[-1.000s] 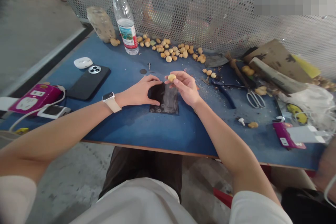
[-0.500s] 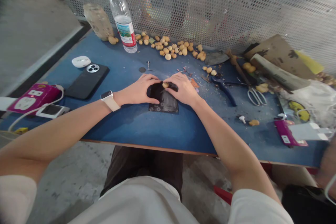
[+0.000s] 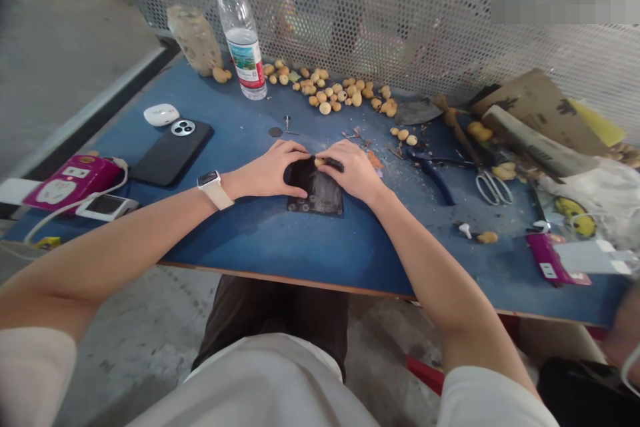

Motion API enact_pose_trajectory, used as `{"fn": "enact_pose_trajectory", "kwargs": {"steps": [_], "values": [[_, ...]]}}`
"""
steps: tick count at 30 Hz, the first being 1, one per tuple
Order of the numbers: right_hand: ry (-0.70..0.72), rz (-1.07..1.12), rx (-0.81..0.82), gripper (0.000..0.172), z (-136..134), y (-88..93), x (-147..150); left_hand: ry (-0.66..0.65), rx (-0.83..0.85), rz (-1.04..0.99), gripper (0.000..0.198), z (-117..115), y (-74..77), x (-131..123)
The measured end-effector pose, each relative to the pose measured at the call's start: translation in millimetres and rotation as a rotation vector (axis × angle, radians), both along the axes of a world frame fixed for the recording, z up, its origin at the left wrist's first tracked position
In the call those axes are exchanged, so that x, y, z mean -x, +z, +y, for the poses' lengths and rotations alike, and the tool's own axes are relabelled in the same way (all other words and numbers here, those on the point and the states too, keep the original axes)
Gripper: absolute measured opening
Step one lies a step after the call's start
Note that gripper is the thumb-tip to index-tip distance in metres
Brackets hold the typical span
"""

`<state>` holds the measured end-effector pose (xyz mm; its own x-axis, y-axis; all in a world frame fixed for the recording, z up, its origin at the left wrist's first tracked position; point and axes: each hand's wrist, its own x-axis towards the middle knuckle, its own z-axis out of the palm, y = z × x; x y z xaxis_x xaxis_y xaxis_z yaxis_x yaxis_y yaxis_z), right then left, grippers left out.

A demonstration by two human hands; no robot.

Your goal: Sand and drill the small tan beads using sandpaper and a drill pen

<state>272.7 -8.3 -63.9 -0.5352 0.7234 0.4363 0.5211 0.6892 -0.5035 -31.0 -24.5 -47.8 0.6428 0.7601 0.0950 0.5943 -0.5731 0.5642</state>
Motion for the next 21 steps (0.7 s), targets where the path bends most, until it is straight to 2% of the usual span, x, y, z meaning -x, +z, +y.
{"fn": "enact_pose_trajectory", "kwargs": {"steps": [7,14,21], "values": [[-0.001,-0.082,-0.023,0.028,2.8,-1.0,2.6,-0.024,-0.026,0.008,0.099,-0.1,-1.0,1.0],[0.070,-0.152,-0.010,0.029,0.8,6.3,-5.0,-0.027,-0.022,0.012,0.101,-0.5,-1.4,0.4],[0.041,-0.131,-0.016,0.029,8.9,5.8,9.9,-0.012,-0.021,0.020,0.098,-0.4,-2.8,-1.7]]}}
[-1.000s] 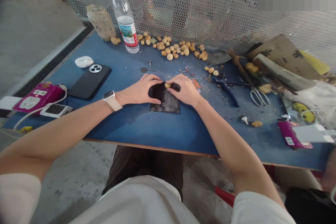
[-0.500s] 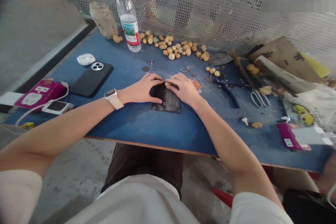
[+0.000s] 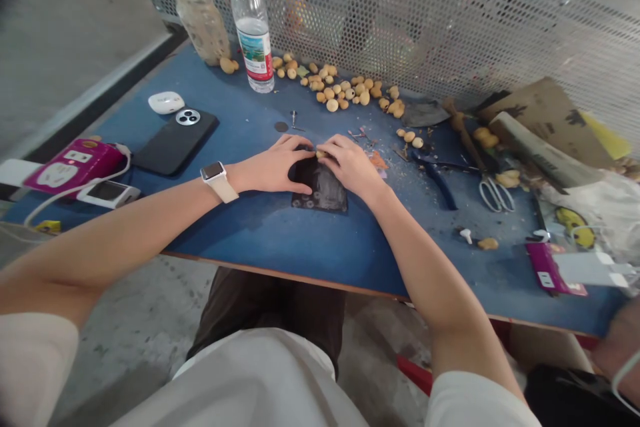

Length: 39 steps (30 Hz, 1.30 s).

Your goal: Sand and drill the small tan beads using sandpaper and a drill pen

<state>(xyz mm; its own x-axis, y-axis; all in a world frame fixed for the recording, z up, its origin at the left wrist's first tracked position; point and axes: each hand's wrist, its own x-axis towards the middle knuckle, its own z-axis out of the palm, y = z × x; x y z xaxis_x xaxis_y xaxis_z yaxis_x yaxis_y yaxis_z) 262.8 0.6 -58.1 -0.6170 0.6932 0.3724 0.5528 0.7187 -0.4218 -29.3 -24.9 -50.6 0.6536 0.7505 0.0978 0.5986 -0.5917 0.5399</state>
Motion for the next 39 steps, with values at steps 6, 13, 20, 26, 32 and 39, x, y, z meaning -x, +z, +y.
{"fn": "enact_pose_trajectory", "kwargs": {"steps": [6,13,20,26,32,39], "values": [[0.041,-0.094,0.019,0.026,-7.3,10.1,-6.0,-0.004,-0.006,-0.012,0.100,0.4,-2.6,1.0],[-0.094,-0.141,-0.007,0.030,-6.2,9.3,12.8,-0.019,-0.063,0.030,0.097,-0.4,-5.1,0.4],[-0.020,-0.159,0.018,0.027,-8.6,13.7,-0.2,-0.025,-0.107,0.060,0.094,-1.7,-8.4,-2.4],[-0.076,-0.041,-0.070,0.031,1.8,-3.9,3.6,0.000,-0.097,0.069,0.094,-5.6,-2.9,-5.7],[-0.172,0.189,-0.242,0.049,-12.2,1.1,0.2,0.005,-0.233,-0.058,0.066,-8.5,-0.5,-5.9],[-0.167,0.568,-0.071,0.050,-25.4,-6.9,5.5,0.066,-0.399,-0.298,0.023,-14.0,8.6,-8.1]]}}
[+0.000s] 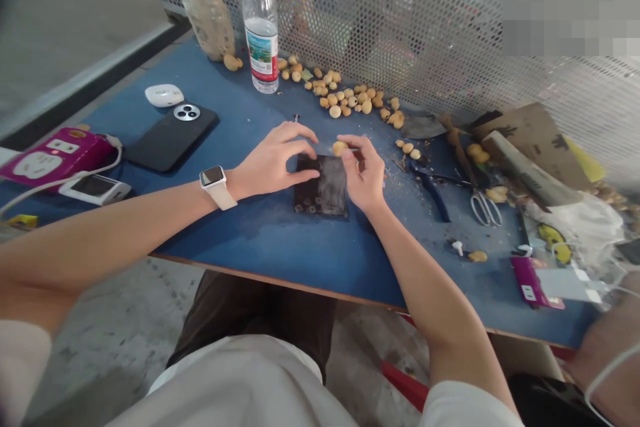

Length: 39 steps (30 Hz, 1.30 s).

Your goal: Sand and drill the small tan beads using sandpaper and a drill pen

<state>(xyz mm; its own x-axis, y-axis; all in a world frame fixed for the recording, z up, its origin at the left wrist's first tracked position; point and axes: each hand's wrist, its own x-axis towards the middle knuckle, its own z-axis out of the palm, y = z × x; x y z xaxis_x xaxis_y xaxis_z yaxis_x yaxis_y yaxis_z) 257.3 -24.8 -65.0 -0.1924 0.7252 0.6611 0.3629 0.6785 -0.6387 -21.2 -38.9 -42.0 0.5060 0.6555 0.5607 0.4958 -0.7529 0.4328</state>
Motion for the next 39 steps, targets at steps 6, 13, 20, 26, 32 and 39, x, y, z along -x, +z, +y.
{"fn": "enact_pose_trajectory", "kwargs": {"steps": [6,13,20,26,32,39], "values": [[0.142,0.096,0.084,0.048,-6.8,-9.8,15.0,0.011,-0.113,-0.132,0.013,-7.2,3.1,-0.5],[0.211,0.121,0.130,0.044,-13.5,-8.8,19.9,-0.034,-0.212,-0.154,0.008,-4.6,-0.3,2.0],[0.230,0.130,0.172,0.047,-17.2,-5.0,22.6,0.007,-0.137,-0.091,0.004,-10.0,5.0,1.8],[0.214,0.021,0.215,0.060,-20.3,-1.7,23.4,0.051,-0.017,-0.066,0.002,-14.9,11.8,0.5],[0.182,0.126,0.262,0.062,-13.5,-3.1,24.6,0.117,0.028,-0.007,0.021,-11.4,6.3,0.3],[0.265,0.269,0.355,0.062,-6.4,-7.8,26.7,0.251,0.150,0.173,0.062,-2.5,-10.4,4.5]]}}
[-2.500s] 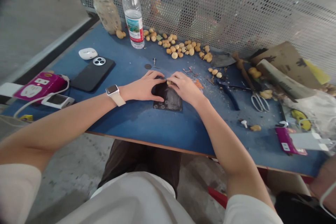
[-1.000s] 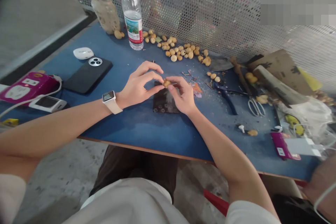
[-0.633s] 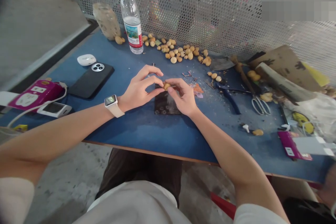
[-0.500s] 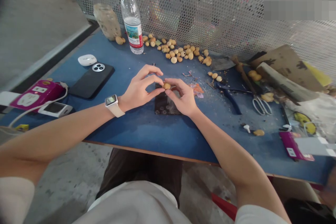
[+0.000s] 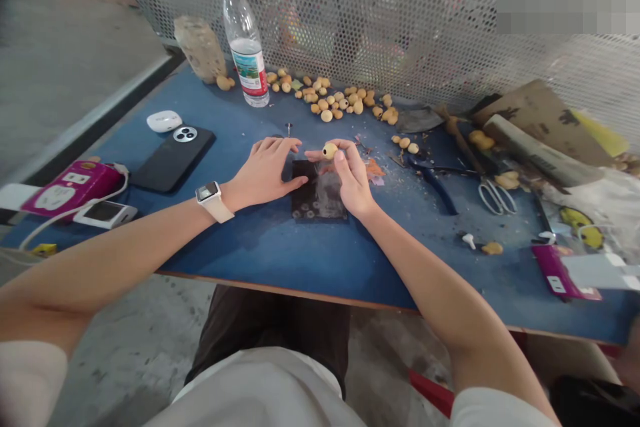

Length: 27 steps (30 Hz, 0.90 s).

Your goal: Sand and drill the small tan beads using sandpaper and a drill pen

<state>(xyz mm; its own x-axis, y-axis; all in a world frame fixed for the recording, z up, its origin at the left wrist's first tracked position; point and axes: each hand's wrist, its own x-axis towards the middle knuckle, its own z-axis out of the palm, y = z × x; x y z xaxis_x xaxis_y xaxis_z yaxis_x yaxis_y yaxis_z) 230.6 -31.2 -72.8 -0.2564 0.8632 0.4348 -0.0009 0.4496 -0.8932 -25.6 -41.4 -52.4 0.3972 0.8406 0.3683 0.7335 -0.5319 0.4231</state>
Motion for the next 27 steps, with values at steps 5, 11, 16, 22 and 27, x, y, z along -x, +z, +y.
{"fn": "enact_pose_trajectory", "kwargs": {"steps": [5,11,16,22,27], "values": [[0.050,0.016,0.096,0.066,-0.1,2.4,-1.8,-0.114,0.105,-0.024,0.073,6.0,-3.5,3.8],[0.064,0.052,0.118,0.067,-2.3,4.4,1.6,-0.226,0.096,-0.214,0.087,3.7,2.0,2.2],[0.010,0.056,0.085,0.068,-2.1,4.8,1.7,-0.169,0.130,-0.260,0.072,4.6,2.5,3.7],[-0.035,0.092,0.061,0.069,-2.5,4.7,1.8,-0.083,0.125,-0.220,0.025,3.3,10.0,0.5],[-0.243,0.086,0.017,0.078,12.2,-2.7,-8.5,0.008,0.039,-0.302,0.022,8.9,6.7,2.6]]}}
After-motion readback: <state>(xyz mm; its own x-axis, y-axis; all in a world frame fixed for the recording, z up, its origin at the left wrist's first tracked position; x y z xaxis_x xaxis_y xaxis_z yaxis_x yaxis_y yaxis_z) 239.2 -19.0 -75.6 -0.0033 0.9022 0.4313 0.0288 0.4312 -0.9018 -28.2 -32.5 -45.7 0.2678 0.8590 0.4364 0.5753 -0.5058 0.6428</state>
